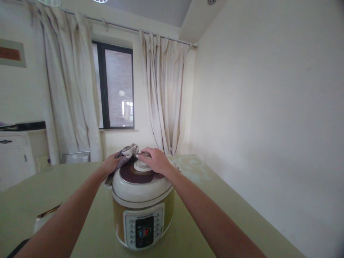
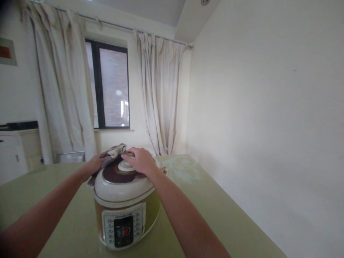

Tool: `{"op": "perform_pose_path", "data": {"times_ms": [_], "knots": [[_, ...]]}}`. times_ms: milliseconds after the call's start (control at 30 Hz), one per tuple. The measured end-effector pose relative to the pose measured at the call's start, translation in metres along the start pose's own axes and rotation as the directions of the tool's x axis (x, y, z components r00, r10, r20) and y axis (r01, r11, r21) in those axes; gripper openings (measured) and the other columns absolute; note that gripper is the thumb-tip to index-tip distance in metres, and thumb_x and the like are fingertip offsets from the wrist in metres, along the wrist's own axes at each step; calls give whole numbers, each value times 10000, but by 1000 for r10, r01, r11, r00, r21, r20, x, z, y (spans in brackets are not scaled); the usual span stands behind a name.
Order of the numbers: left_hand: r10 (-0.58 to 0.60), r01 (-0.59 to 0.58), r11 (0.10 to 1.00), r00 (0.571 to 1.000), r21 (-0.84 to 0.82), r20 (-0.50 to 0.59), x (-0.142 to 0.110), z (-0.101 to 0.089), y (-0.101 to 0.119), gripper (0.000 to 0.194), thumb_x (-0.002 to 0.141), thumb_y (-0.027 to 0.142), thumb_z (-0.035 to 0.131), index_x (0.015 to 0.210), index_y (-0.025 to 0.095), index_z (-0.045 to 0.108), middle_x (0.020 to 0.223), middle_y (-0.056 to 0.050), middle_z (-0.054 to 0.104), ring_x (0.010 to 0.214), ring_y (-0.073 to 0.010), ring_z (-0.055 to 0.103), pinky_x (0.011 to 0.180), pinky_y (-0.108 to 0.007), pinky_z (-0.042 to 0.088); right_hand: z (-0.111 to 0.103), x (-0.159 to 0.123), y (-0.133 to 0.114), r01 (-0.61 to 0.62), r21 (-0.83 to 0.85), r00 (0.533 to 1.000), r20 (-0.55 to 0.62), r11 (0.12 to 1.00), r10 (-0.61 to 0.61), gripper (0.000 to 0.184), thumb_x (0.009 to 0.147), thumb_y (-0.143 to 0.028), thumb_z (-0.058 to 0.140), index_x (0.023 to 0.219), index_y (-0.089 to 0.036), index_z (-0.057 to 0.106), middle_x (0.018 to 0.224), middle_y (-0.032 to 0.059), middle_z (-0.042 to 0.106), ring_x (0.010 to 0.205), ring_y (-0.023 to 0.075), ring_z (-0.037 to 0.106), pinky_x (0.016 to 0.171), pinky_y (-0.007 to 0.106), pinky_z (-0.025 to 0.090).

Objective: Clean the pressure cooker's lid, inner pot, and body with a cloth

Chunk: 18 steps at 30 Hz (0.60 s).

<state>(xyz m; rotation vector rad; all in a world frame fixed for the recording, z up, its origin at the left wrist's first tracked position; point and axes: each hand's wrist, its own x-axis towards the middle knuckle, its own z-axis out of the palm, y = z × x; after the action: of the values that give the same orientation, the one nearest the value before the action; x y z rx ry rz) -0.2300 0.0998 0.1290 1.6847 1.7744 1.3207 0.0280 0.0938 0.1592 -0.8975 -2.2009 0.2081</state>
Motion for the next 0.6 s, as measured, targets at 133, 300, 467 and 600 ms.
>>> {"op": "perform_pose_path", "data": {"times_ms": [133,300,467,600], "knots": [[-24,14,993,996,-118,-86,-24,-5,-19,649,709,709,645,1096,197,742,968,-94,821,1020,-338,749,820,-389,608,1,-1,-2,-47,-99,999,-15,994,45,538,1003,-697,592,1284,-272,765,1149,91,801,1078,271,717,910,343,493],[195,-154,962,965,226,-175,-67,-17,8,483,768,571,576,1046,212,743,1007,-90,771,1012,-317,719,927,-395,579,-1,-1,-8,12,-148,1000,-3,989,-12,431,1053,-589,560,1273,-277,759,1187,82,800,1107,268,703,940,352,475],[291,-181,742,954,645,-68,-127,-13,66,497,906,594,500,1185,248,723,1169,-116,693,996,-327,722,892,-428,563,-3,3,-8,-9,-34,999,51,999,11,285,1068,-372,527,1170,-234,754,1153,59,796,1068,222,692,921,304,470],[261,-150,613,965,776,-19,-147,-1,94,728,913,706,502,1471,244,582,1284,-173,673,970,-375,739,855,-474,562,-2,7,-1,-28,75,998,62,997,23,348,1094,-259,392,1072,-245,739,1095,15,785,1039,197,664,917,287,469]]}}
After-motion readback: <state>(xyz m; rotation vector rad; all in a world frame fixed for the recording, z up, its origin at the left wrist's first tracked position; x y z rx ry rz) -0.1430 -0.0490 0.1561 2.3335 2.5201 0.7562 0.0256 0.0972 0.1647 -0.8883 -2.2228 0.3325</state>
